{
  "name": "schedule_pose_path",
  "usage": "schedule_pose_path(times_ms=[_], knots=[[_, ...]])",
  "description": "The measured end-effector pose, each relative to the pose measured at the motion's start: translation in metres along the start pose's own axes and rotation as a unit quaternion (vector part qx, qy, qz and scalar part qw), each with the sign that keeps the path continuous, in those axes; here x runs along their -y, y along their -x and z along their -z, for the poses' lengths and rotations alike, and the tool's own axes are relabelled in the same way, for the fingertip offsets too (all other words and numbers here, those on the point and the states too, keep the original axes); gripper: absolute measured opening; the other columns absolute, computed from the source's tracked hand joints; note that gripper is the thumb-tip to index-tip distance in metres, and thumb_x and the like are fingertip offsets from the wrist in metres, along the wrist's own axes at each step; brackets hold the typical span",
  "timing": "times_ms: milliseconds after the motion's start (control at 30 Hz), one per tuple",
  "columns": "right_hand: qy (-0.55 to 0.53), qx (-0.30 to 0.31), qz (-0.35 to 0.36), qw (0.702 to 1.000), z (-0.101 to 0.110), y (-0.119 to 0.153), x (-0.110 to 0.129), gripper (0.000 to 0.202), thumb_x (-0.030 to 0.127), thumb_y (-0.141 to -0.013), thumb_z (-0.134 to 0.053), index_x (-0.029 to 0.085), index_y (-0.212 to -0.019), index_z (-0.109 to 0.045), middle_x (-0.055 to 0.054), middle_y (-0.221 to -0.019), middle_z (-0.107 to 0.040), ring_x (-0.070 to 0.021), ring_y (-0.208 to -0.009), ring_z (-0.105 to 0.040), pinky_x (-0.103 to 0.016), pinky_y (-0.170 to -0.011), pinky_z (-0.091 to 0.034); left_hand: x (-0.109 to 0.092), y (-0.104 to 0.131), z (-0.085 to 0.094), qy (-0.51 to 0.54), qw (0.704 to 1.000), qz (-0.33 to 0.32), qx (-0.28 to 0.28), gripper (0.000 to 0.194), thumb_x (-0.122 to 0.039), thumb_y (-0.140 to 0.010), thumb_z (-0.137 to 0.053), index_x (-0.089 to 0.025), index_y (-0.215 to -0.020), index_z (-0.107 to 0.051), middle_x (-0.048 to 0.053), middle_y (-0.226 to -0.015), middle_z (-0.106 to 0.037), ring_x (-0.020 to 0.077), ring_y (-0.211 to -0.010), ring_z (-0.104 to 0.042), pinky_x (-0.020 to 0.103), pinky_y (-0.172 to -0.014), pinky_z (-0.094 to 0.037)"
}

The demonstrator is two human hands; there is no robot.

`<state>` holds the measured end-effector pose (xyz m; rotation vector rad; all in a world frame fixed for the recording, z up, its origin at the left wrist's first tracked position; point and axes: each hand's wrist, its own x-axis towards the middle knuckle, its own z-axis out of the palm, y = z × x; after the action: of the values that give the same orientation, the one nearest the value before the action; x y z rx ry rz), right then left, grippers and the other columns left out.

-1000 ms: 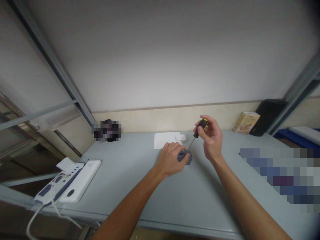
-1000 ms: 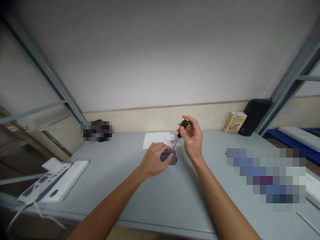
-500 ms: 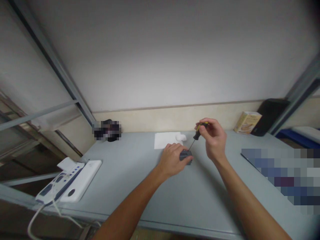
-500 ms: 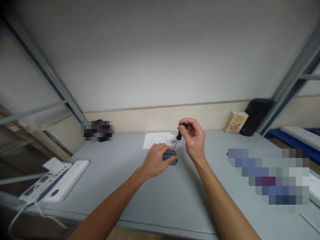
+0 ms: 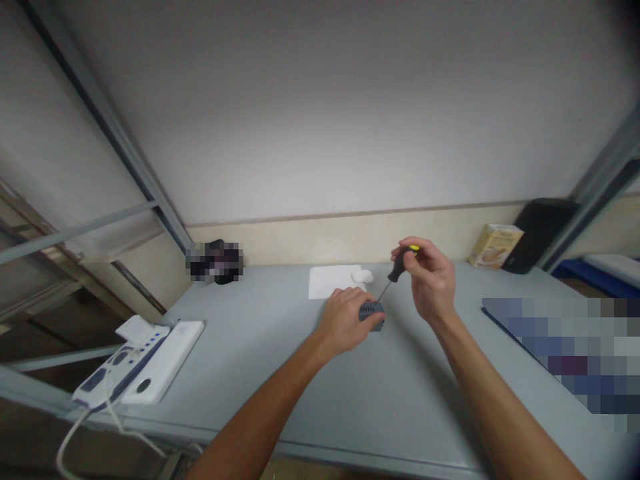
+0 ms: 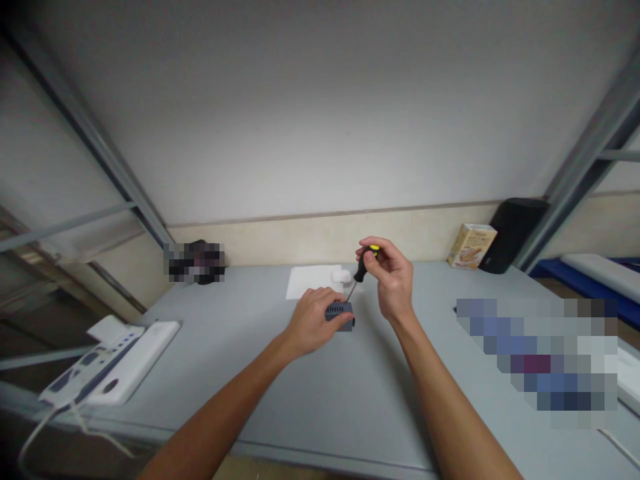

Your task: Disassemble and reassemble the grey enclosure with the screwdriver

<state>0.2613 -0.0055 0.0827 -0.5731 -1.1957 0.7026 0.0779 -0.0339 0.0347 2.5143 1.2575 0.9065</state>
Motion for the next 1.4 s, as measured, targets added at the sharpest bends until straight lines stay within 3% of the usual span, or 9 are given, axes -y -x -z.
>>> schedule_pose_path(times_ms=[100,200,400,633,767,900,1067,1167,1400], knots=[[-0.029,0.032,-0.030,0.999,0.0016,-0.0016,0.0011,0.022,0.037,-0.097,-0.064,0.026,-0.116,-0.071,-0.004,-0.091,-0.069,-0.0181,-0.077,-0.064,-0.033,-0.072,-0.051,0.0002,-0.0001,0.0001,0.000,1.000,0.001,0.002,0.027,-0.046,-0.091,-0.076,-0.023,-0.105,-0.070,0.001,-0.103,-0.075,0.0227,-0.099,-0.067,0.036,-0.086,-0.042],[-0.043,0.032,-0.028,0.998,-0.0001,-0.0020,0.0020,0.020,0.039,-0.100,-0.059,0.026,-0.112,-0.069,-0.005,-0.097,-0.071,-0.0184,-0.080,-0.065,-0.033,-0.073,-0.051,0.0001,-0.0004,0.0006,0.001,1.000,-0.002,0.002,0.026,-0.045,-0.092,-0.075,-0.023,-0.105,-0.070,0.001,-0.103,-0.075,0.0227,-0.099,-0.067,0.036,-0.086,-0.043],[0.016,-0.044,0.007,0.999,0.0035,-0.0048,-0.0030,0.015,0.037,-0.087,-0.078,0.025,-0.092,-0.071,-0.001,-0.089,-0.062,-0.0160,-0.079,-0.059,-0.028,-0.070,-0.048,0.0004,-0.0003,0.0011,0.005,1.000,-0.003,0.003,0.026,-0.045,-0.092,-0.075,-0.024,-0.105,-0.070,0.002,-0.103,-0.075,0.0236,-0.100,-0.067,0.036,-0.088,-0.043],[-0.044,0.009,-0.049,0.998,0.0033,-0.0046,0.0017,0.021,0.039,-0.096,-0.064,0.025,-0.109,-0.072,-0.004,-0.091,-0.069,-0.0185,-0.081,-0.064,-0.032,-0.075,-0.049,-0.0003,-0.0005,0.0020,0.004,1.000,0.002,0.005,0.026,-0.045,-0.091,-0.075,-0.024,-0.105,-0.070,0.002,-0.104,-0.075,0.0230,-0.100,-0.067,0.037,-0.088,-0.043],[-0.042,-0.010,-0.025,0.999,-0.0002,-0.0031,0.0022,0.020,0.043,-0.096,-0.065,0.024,-0.098,-0.071,-0.005,-0.098,-0.068,-0.0190,-0.087,-0.063,-0.031,-0.073,-0.049,0.0000,-0.0005,0.0015,0.005,1.000,0.003,0.006,0.025,-0.045,-0.091,-0.076,-0.024,-0.105,-0.071,0.001,-0.104,-0.075,0.0230,-0.100,-0.067,0.036,-0.088,-0.042],[-0.005,-0.050,0.001,0.999,0.0052,-0.0056,-0.0019,0.018,0.040,-0.087,-0.078,0.023,-0.088,-0.071,-0.001,-0.083,-0.062,-0.0160,-0.077,-0.057,-0.028,-0.070,-0.046,0.0009,0.0000,0.0006,0.003,1.000,0.001,0.006,0.027,-0.046,-0.092,-0.075,-0.024,-0.106,-0.071,0.001,-0.105,-0.075,0.0229,-0.102,-0.067,0.036,-0.088,-0.042],[-0.032,-0.009,-0.040,0.999,0.0073,-0.0060,0.0015,0.022,0.041,-0.096,-0.065,0.024,-0.108,-0.073,-0.004,-0.090,-0.068,-0.0185,-0.080,-0.063,-0.033,-0.076,-0.050,0.0006,0.0001,0.0006,0.000,1.000,-0.001,0.005,0.027,-0.048,-0.093,-0.073,-0.024,-0.106,-0.071,0.002,-0.106,-0.075,0.0228,-0.101,-0.067,0.037,-0.087,-0.043],[-0.037,0.006,-0.038,0.999,0.0031,-0.0042,0.0049,0.023,0.043,-0.099,-0.058,0.024,-0.104,-0.070,-0.006,-0.094,-0.069,-0.0205,-0.084,-0.065,-0.034,-0.076,-0.052,-0.0002,-0.0001,0.0016,-0.002,1.000,0.003,0.008,0.027,-0.048,-0.093,-0.073,-0.024,-0.105,-0.071,0.002,-0.105,-0.075,0.0233,-0.101,-0.067,0.037,-0.088,-0.043],[0.010,-0.020,-0.011,1.000,0.0077,-0.0057,-0.0014,0.018,0.039,-0.089,-0.074,0.024,-0.098,-0.072,-0.002,-0.085,-0.065,-0.0182,-0.079,-0.063,-0.031,-0.072,-0.051,-0.0002,-0.0001,0.0017,0.002,1.000,-0.002,0.008,0.027,-0.047,-0.092,-0.074,-0.023,-0.106,-0.070,0.002,-0.106,-0.075,0.0226,-0.102,-0.067,0.036,-0.088,-0.043]])
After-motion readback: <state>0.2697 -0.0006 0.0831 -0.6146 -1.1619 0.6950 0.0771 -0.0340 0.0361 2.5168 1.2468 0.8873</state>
